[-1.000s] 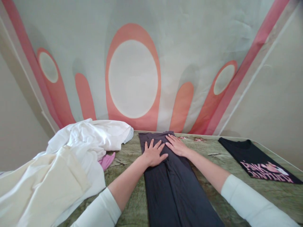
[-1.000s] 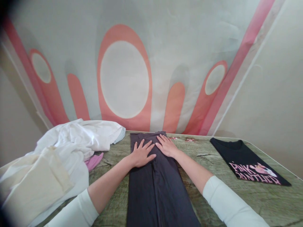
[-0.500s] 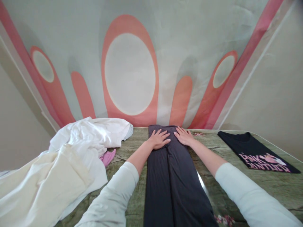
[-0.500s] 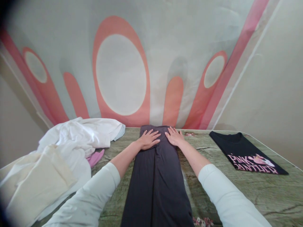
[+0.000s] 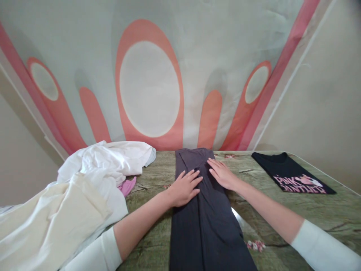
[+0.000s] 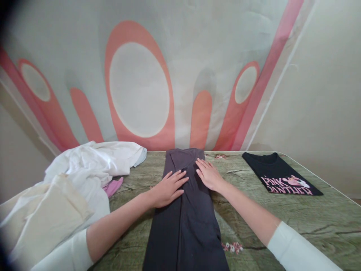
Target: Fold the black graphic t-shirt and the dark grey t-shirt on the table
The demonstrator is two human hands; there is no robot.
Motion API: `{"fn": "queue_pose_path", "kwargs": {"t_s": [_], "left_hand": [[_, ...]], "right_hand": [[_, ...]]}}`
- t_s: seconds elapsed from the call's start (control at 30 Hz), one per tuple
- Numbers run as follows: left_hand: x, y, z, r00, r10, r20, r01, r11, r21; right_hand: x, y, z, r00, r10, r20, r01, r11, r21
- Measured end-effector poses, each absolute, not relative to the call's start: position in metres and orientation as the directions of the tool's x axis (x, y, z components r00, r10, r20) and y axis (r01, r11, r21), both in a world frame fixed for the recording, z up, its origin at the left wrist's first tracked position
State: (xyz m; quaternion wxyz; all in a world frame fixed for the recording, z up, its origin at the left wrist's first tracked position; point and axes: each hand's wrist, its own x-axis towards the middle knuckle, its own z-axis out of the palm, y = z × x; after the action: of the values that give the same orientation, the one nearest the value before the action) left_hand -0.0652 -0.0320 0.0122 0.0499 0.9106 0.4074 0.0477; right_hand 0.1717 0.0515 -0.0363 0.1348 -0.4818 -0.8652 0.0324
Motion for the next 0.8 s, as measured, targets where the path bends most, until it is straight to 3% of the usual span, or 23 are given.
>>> {"fn": "queue_pose_path", "kwargs": {"t_s": [0.1,0.23,0.4,0.5,0.67,0.8], "left_hand": [[-0.064,-0.07,0.017,0.708,0.707,-0.012,0.695,-0.693,0.193],[-0.059,-0.101,0.026,0.672,0.741,-0.008,0.72,-0.65,0.245],[-0.042,-0.108,0.031,0.435,0.896,0.088,0.831,-0.438,0.344],[-0.03,-0.105,0.028,0.298,0.953,0.05,0.876,-0.294,0.381],[-0.024,-0.108,0.023,0.249,0.968,-0.002,0.895,-0.23,0.381],[-0.024,-0.116,0.018,0.246,0.969,0.011,0.856,-0.223,0.467]], "right_hand": [[0.192,0.015,-0.039,-0.579,0.806,0.124,0.779,0.591,-0.208],[0.226,-0.016,-0.04,-0.465,0.877,0.121,0.852,0.48,-0.207],[0.228,-0.057,-0.033,-0.48,0.85,0.218,0.802,0.525,-0.285],[0.217,-0.087,-0.025,-0.558,0.798,0.225,0.733,0.602,-0.317],[0.222,-0.124,-0.003,-0.586,0.785,0.2,0.724,0.619,-0.305],[0.227,-0.138,0.01,-0.547,0.81,0.212,0.709,0.583,-0.397]]}}
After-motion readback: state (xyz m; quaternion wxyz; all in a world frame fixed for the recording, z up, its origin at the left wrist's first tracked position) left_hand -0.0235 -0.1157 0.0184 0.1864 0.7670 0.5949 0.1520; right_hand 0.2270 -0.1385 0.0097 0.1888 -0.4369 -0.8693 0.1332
